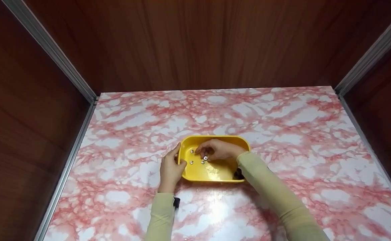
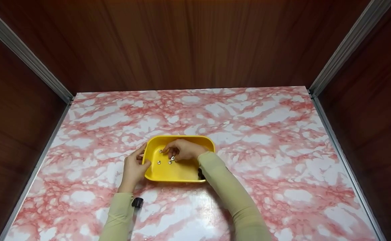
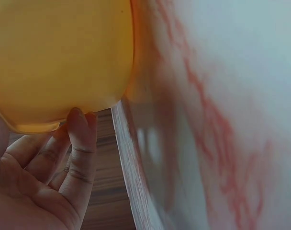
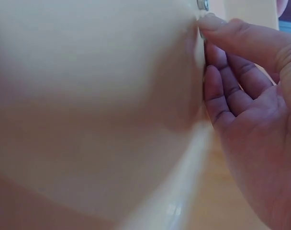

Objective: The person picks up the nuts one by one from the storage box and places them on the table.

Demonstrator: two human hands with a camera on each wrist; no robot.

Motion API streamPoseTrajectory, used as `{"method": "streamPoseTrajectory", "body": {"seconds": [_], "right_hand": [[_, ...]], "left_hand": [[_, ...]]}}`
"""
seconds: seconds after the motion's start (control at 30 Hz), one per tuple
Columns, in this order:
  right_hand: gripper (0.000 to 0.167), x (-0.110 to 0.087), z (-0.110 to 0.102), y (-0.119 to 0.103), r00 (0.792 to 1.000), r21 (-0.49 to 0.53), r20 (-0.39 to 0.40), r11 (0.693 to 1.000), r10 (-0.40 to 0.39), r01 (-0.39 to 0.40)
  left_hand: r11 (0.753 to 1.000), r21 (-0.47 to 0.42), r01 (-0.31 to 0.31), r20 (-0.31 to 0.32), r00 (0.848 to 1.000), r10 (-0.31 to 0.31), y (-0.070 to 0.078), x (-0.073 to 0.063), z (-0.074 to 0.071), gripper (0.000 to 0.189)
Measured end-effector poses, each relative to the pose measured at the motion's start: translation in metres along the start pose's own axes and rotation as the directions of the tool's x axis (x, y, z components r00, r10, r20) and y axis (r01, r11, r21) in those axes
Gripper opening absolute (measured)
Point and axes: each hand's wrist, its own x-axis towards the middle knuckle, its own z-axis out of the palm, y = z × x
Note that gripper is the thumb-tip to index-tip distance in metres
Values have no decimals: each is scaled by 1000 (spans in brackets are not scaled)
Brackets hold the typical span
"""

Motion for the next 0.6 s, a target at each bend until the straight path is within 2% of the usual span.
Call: {"method": "streamPoseTrajectory", "body": {"seconds": [0.23, 0.6], "right_hand": [[44, 1, 0, 0, 1000, -18, 1, 1000, -20, 20], [44, 1, 1, -2, 1000, -52, -16, 999, 4, -5]], "left_hand": [[1000, 3, 20, 15, 1000, -20, 0, 0, -1, 66], [999, -29, 28, 29, 999, -27, 2, 0, -2, 65]]}}
